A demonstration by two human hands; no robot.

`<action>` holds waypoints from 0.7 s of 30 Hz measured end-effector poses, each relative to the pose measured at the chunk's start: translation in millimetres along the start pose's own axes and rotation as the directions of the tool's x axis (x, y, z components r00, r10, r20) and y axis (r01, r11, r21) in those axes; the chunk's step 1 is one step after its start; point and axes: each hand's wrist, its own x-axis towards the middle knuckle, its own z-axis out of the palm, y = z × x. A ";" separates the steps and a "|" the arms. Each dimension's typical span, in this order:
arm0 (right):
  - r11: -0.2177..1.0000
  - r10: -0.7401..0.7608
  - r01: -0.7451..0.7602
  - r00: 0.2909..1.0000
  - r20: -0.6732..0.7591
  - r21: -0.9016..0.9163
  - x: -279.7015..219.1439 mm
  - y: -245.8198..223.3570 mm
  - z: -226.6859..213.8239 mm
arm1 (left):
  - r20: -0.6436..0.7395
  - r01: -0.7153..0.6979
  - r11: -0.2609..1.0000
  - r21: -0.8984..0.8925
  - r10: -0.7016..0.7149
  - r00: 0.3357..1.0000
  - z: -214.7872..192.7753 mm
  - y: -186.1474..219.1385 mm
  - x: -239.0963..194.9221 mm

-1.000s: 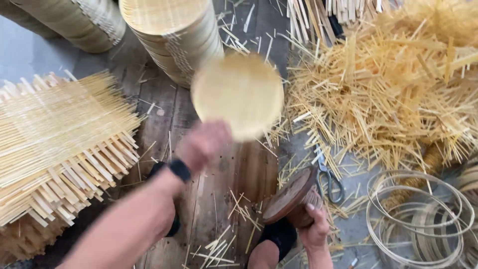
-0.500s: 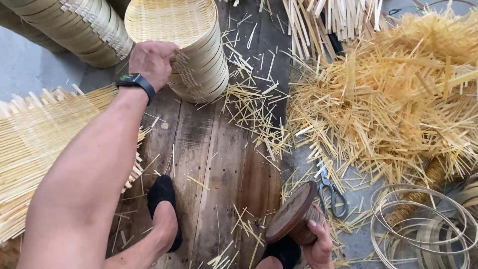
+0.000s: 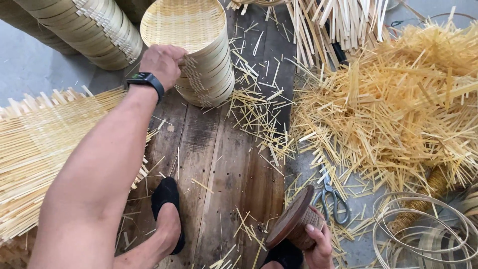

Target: The person sits on the floor of a bamboo workshop and weaves thin bamboo strips into a flat woven mat, shaping it over a round wooden mold to form a basket base. They trim excess strip ends with scissors, fit a bamboo hoop rim around the edge, and place the finished piece onto a stack of completed baskets.

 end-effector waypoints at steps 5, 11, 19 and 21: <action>0.996 0.023 -0.027 0.998 0.050 0.084 -1.1 2.1 13.7 | -0.184 -0.065 0.996 0.066 0.076 0.980 15.2 38.4 -38.0; 0.800 0.048 -0.396 0.791 0.609 0.451 22.1 33.5 22.4 | 0.551 0.556 0.679 -0.479 -0.260 0.793 144.2 175.0 -243.8; 0.953 0.299 -0.296 0.953 0.053 -0.059 21.4 22.8 93.1 | 0.566 0.645 -0.044 -0.763 -0.528 0.633 184.2 106.4 -315.8; 0.840 0.208 -0.204 0.977 -0.048 -0.502 19.1 36.5 83.0 | 0.183 0.318 0.800 -0.509 -0.260 0.948 124.1 64.3 -288.0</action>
